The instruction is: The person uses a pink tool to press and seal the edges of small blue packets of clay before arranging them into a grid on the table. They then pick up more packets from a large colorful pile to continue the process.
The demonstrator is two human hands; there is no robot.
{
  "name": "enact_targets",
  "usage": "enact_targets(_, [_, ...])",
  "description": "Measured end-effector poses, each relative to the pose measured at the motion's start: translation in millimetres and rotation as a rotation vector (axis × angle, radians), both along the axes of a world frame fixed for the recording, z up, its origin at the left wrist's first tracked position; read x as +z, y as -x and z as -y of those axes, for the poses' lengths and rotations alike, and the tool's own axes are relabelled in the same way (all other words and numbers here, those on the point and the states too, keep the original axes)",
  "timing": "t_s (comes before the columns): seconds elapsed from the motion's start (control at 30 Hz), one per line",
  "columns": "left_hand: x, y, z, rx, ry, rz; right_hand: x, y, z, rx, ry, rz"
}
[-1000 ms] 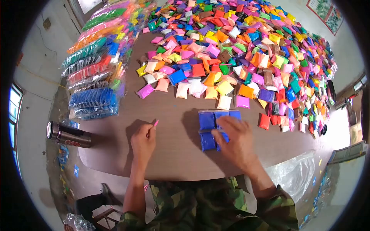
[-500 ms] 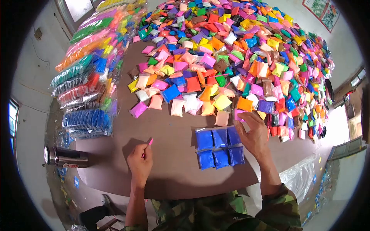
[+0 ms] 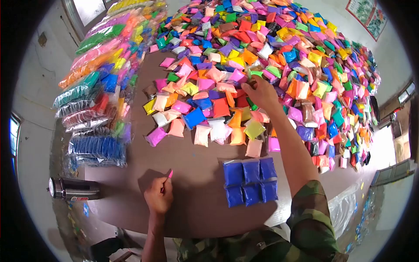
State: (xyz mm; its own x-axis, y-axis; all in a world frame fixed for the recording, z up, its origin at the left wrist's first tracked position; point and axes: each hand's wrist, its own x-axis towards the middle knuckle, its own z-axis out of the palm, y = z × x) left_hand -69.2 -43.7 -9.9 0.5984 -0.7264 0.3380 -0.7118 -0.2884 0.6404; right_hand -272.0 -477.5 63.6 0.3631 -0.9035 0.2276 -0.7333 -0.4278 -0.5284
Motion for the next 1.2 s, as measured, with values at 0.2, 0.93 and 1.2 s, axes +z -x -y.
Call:
enact_targets(0.2, [3, 2, 1, -0.002, 0.005, 0.0, -14, -66, 11, 0.022, -0.052, 0.134])
enact_targets(0.93, [5, 6, 2, 0.068, -0.027, -0.091, 6, -60, -101, 0.407, 0.18, 0.129])
enact_targets(1.2, [6, 4, 1, 0.06, -0.033, -0.112, -3, 35, -81, 0.11, 0.261, -0.076])
